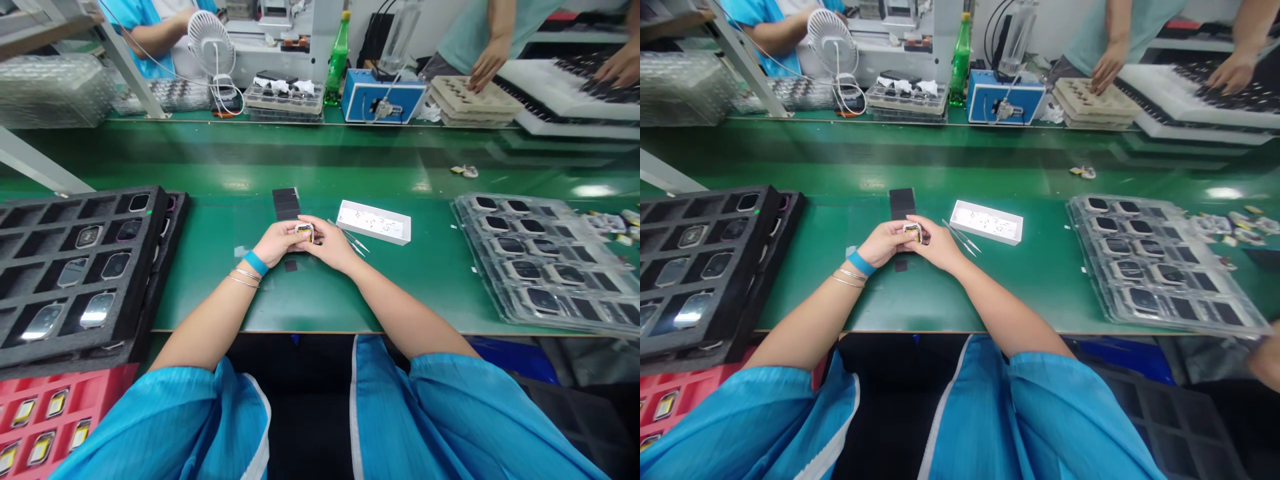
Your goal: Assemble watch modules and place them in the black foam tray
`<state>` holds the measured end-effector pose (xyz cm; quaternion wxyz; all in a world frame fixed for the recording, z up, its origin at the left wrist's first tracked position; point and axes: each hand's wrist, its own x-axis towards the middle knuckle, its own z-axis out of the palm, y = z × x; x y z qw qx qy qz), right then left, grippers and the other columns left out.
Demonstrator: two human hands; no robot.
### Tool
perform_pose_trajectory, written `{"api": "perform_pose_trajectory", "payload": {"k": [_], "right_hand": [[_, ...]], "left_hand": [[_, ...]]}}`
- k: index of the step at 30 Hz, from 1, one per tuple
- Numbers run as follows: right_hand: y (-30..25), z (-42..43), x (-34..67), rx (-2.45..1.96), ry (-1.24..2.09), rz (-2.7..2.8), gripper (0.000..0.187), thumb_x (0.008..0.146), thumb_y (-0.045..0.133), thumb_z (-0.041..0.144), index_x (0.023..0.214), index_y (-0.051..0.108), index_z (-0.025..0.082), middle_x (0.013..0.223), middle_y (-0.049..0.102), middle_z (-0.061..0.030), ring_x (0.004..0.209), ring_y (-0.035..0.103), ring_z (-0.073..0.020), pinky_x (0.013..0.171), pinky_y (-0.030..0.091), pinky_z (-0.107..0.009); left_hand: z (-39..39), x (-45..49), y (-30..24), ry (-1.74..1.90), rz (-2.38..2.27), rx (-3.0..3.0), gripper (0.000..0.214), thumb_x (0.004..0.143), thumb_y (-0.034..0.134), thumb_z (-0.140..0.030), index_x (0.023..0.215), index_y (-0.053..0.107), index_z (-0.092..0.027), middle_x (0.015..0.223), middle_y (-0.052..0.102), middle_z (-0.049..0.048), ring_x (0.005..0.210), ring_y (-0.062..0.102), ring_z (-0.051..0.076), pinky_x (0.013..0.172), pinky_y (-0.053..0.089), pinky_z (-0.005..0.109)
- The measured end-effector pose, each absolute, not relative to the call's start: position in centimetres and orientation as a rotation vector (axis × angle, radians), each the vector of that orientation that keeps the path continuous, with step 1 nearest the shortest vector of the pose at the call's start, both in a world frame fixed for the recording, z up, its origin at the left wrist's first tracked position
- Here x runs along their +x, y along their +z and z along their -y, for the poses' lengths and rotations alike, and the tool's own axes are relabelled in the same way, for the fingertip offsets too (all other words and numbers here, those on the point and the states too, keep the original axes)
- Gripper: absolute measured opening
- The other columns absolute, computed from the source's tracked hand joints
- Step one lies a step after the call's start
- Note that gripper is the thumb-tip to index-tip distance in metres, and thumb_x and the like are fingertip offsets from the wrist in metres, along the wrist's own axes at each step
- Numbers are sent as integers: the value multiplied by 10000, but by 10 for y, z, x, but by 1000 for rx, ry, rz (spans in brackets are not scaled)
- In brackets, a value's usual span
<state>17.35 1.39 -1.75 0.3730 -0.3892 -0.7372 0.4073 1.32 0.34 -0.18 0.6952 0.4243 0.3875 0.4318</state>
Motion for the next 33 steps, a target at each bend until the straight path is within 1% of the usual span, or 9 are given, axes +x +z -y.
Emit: {"api": "perform_pose_trajectory", "payload": {"k": [4, 7, 9, 13, 15, 20, 26, 29, 33], "right_hand": [[-18, -18, 175, -1014, 983, 1812, 524, 790, 650, 295, 1302, 558, 233, 1250, 653, -94, 1142, 628, -220, 859, 570, -345], [-18, -22, 179, -1079, 910, 1730, 436, 825, 609, 312, 1250, 574, 220, 1176, 679, -101, 1055, 649, -199, 824, 575, -334], [-18, -25, 181, -1100, 878, 1692, 389, 832, 597, 316, 1204, 589, 202, 1114, 694, -101, 979, 659, -191, 809, 572, -336], [-19, -26, 181, -1088, 878, 1686, 342, 835, 580, 312, 1154, 603, 192, 1003, 703, -77, 909, 658, -181, 793, 562, -329], [-20, -26, 181, -1080, 886, 1704, 335, 837, 570, 303, 1151, 605, 192, 964, 701, -65, 900, 654, -176, 787, 558, -320], [-21, -27, 180, -1101, 881, 1743, 340, 846, 560, 310, 1158, 609, 183, 950, 694, -63, 898, 652, -176, 793, 555, -322], [-21, -27, 180, -1099, 886, 1733, 310, 838, 567, 292, 1123, 616, 182, 927, 698, -59, 871, 659, -174, 778, 556, -319], [-20, -26, 179, -1104, 902, 1725, 302, 824, 570, 277, 1104, 623, 177, 908, 700, -59, 857, 662, -178, 771, 559, -322], [-20, -27, 178, -1106, 889, 1728, 289, 821, 570, 287, 1085, 634, 189, 905, 705, -55, 851, 664, -176, 769, 560, -322]], "left_hand": [[-8, 8, 1, 1039, -902, 803, 315, 713, 785, -273, 997, 722, -153, 975, 730, 79, 861, 673, 148, 883, 528, 325], [-11, 6, 0, 1090, -898, 791, 339, 747, 725, -181, 1085, 703, -177, 1078, 703, 66, 966, 648, 150, 963, 491, 336], [-11, 7, -2, 1103, -984, 950, 398, 740, 716, -156, 1136, 689, -193, 1109, 676, 54, 1007, 623, 165, 978, 477, 336], [-8, 8, -4, 1083, -1301, 1514, 497, 666, 764, -128, 1150, 697, -223, 1079, 611, 54, 1030, 568, 215, 970, 470, 339], [-6, 9, -3, 1053, -1363, 1700, 534, 644, 777, -116, 1159, 692, -229, 1061, 582, 57, 1026, 557, 228, 957, 471, 341], [-5, 9, 0, 1032, -1369, 1794, 554, 612, 809, -101, 1141, 693, -215, 983, 569, 52, 960, 576, 231, 943, 472, 356], [-9, 7, -5, 979, -1458, 1945, 547, 649, 780, -84, 1166, 654, -214, 999, 586, 37, 953, 603, 206, 890, 522, 356], [-10, 5, -8, 965, -1493, 2022, 549, 667, 776, -90, 1184, 635, -207, 1008, 592, 39, 944, 616, 194, 846, 548, 342], [-14, 1, -10, 1004, -1511, 2059, 534, 661, 789, -98, 1162, 638, -206, 998, 599, 38, 930, 626, 187, 800, 562, 320]]}}
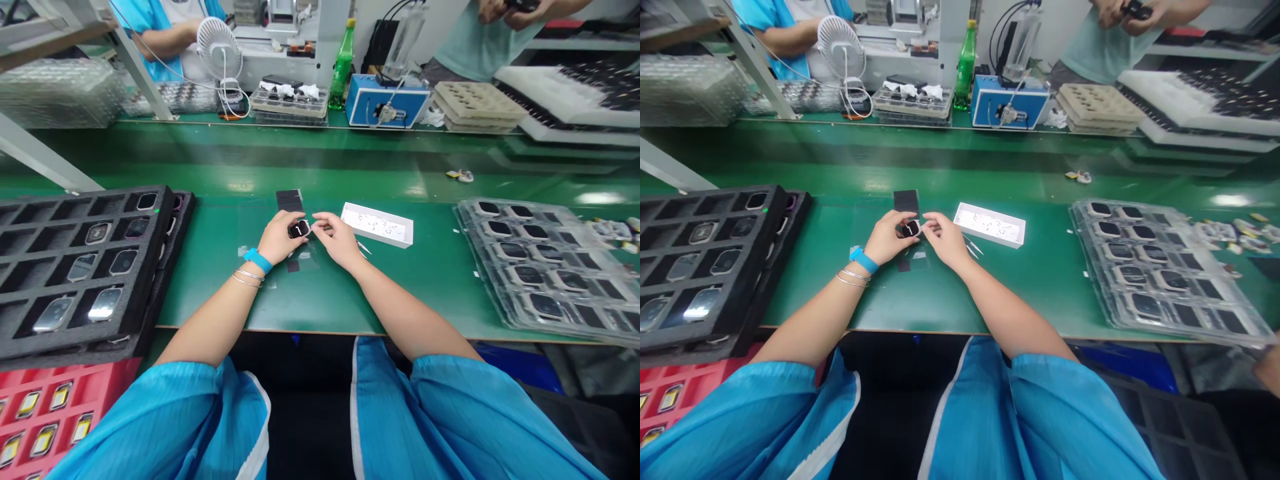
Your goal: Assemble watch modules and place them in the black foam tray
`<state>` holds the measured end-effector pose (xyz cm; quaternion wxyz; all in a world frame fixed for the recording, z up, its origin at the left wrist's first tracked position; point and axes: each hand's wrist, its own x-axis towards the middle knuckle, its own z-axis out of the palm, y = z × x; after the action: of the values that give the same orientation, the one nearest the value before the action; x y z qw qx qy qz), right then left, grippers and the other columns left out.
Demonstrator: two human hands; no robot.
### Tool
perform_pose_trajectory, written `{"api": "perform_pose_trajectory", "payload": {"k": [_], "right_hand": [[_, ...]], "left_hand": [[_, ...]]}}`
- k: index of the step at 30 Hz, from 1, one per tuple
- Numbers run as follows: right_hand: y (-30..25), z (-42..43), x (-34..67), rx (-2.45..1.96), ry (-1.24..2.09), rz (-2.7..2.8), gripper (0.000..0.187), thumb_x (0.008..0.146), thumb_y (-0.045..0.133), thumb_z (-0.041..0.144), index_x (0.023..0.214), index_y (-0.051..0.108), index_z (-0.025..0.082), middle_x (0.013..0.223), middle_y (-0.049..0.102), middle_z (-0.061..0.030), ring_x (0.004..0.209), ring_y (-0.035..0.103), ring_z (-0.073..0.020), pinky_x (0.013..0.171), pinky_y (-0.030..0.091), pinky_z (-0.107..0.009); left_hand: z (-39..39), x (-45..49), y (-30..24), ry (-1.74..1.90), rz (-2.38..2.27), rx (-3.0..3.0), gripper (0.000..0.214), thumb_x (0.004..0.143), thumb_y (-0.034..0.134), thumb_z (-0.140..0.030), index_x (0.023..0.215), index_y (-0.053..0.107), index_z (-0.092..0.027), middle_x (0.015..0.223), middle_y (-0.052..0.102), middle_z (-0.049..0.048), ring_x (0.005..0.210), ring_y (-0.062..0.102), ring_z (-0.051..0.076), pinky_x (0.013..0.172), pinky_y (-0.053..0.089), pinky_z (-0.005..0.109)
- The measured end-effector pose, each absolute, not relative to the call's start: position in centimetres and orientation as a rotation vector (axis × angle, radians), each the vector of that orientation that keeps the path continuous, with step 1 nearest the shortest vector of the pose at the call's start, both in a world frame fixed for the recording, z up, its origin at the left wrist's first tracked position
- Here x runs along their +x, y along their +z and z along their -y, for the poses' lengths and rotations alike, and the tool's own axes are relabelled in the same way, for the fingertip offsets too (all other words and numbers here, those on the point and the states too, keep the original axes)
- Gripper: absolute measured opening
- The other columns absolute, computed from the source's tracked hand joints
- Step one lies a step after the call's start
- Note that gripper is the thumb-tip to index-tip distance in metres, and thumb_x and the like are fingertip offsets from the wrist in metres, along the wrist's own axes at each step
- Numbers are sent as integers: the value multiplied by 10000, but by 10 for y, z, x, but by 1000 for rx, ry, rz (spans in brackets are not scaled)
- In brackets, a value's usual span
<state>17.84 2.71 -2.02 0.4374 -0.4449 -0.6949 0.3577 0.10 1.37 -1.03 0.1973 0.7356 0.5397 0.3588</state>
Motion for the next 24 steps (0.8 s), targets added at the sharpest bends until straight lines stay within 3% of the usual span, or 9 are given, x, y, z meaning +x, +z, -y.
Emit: {"api": "perform_pose_trajectory", "payload": {"k": [8, 11, 14, 19, 24], "right_hand": [[-24, -30, 183, -1163, 823, 1694, 362, 771, 610, 408, 1050, 663, 183, 907, 716, -78, 822, 673, -203, 791, 560, -383], [-24, -31, 185, -1191, 782, 1683, 432, 757, 615, 482, 1061, 665, 180, 904, 719, -89, 779, 672, -211, 776, 559, -409], [-24, -32, 185, -1209, 786, 1682, 460, 744, 621, 515, 1063, 662, 185, 902, 720, -93, 764, 673, -216, 767, 556, -419], [-20, -24, 181, -1238, 819, 1709, 455, 739, 614, 516, 1057, 665, 194, 916, 721, -98, 774, 680, -228, 759, 556, -424], [-17, -19, 177, -1270, 844, 1764, 471, 751, 587, 519, 1085, 662, 196, 967, 718, -109, 800, 682, -235, 783, 549, -429]], "left_hand": [[-11, -1, 5, 1337, -1614, 1927, 485, 628, 834, -101, 1076, 658, -162, 987, 621, 61, 917, 628, 183, 790, 548, 305], [13, -12, 27, 1539, -1628, 1875, 470, 677, 830, -197, 1107, 643, -188, 1018, 625, 65, 925, 622, 179, 702, 543, 264], [59, -39, 45, 1669, -1733, 1935, 472, 718, 810, -305, 1144, 630, -210, 1038, 626, 63, 935, 613, 178, 720, 540, 268], [142, -140, 55, 1741, -2451, 1681, 426, 711, 803, -246, 1104, 642, -206, 996, 597, 39, 926, 598, 193, 797, 518, 345], [170, -253, 68, 1491, -2943, 1169, 397, 616, 848, -207, 959, 652, -168, 826, 508, -4, 860, 562, 199, 892, 461, 465]]}}
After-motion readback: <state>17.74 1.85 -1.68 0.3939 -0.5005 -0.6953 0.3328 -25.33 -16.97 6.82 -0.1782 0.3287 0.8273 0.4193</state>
